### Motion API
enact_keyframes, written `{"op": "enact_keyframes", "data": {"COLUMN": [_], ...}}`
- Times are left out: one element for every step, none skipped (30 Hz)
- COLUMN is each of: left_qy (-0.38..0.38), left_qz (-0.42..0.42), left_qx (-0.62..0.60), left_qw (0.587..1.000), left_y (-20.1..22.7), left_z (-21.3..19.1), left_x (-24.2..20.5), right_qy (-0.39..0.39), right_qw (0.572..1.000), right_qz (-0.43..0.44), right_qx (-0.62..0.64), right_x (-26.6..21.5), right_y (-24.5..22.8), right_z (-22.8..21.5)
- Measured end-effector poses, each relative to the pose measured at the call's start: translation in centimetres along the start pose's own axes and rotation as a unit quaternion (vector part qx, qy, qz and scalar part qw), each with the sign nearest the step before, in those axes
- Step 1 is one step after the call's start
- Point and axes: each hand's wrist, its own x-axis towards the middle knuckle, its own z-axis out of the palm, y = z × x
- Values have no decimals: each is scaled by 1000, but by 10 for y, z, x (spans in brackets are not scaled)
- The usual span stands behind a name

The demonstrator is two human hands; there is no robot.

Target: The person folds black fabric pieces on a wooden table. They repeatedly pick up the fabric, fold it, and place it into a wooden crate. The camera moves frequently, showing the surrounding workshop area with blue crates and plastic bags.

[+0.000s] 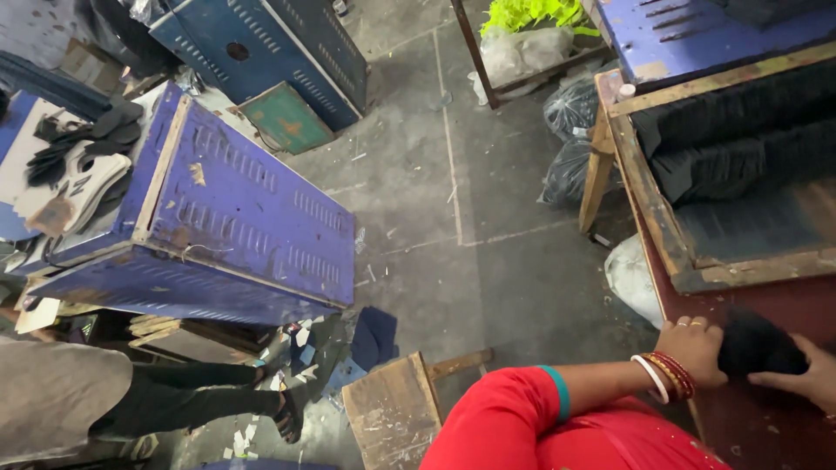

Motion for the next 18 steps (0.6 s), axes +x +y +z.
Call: {"op": "enact_keyframes", "data": {"left_qy": [0, 22, 42, 42, 39, 37, 38, -2, -41, -39, -18, 4, 3, -21, -45, -46, -31, -15], "left_qz": [1, 11, 21, 22, 33, 43, 44, 39, 34, 35, 53, 72, 72, 83, 92, 93, 97, 101], "left_qx": [1, -12, -25, -24, -21, -18, -19, -77, -132, -131, -165, -199, -200, -159, -118, -118, -70, -21], "left_qw": [1000, 1000, 999, 999, 998, 998, 998, 996, 990, 990, 985, 977, 977, 984, 988, 988, 992, 995], "left_y": [-1, -2, -2, -4, -6, -8, -11, -14, -19, -20, -19, -18, -17, -16, -15, -14, -14, -14], "left_z": [2, 5, 7, 7, 8, 9, 9, 10, 10, 0, -9, -18, -22, -25, -27, -29, -29, -29], "left_x": [-1, -2, -4, -4, -3, -1, 1, 4, 7, 12, 16, 19, 22, 25, 27, 26, 23, 21], "right_qy": [1, 34, 66, 67, 82, 98, 99, 122, 144, 145, 178, 212, 212, 216, 220, 220, 194, 168], "right_qw": [1000, 999, 997, 997, 995, 993, 993, 990, 987, 986, 976, 962, 962, 953, 943, 943, 947, 949], "right_qz": [-1, -20, -38, -39, -49, -59, -59, -68, -78, -81, -122, -162, -161, -203, -244, -243, -241, -239], "right_qx": [1, 3, 7, 8, 13, 18, 17, 10, 4, 4, -26, -56, -56, -56, -56, -57, -87, -118], "right_x": [0, 0, -1, -4, -7, -9, -12, -15, -14, -16, -20, -24, -32, -40, -48, -52, -57, -62], "right_y": [4, 8, 13, 16, 19, 23, 26, 29, 31, 26, 21, 17, 8, -1, -10, -24, -36, -49], "right_z": [2, 4, 7, 10, 12, 15, 14, 14, 15, 15, 14, 13, 15, 17, 19, 19, 21, 22]}}
